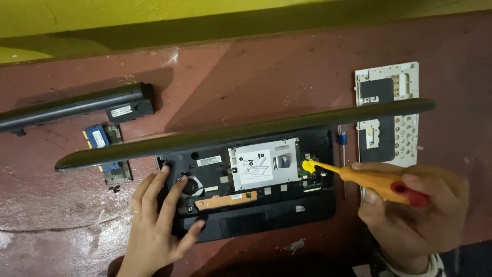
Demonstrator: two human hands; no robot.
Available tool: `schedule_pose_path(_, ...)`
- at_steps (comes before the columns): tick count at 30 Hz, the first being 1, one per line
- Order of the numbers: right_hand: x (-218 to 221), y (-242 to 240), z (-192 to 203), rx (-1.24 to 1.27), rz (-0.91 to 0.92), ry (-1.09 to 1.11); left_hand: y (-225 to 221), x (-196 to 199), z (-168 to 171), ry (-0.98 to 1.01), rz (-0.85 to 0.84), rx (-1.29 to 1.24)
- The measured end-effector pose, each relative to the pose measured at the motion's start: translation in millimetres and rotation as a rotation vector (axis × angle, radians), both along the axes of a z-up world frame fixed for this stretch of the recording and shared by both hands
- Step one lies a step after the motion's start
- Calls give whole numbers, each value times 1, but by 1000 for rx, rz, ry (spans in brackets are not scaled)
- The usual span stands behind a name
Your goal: Disassembling and reassembling laptop components including the keyboard and internal screws using a screwdriver.
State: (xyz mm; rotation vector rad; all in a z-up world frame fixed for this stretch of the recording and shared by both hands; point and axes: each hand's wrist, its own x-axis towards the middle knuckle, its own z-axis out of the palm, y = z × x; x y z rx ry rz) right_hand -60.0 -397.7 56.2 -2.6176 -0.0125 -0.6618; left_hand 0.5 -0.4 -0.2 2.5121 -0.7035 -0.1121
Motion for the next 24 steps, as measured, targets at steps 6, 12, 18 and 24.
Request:
schedule_pose_path(6,1,6,-3,61,-31,-31,0,0,0,-3,-4,-11)
schedule_pose_path(12,5,-10,-5,-13,170,-61,0,-1,-1,-11,1,0)
schedule_pose_path(18,33,32,42,-117,251,201,-1,2,1,-18,-17,-19)
schedule_pose_path(24,56,30,57,-478,317,136,-7,4,5,-174,-4,-61)
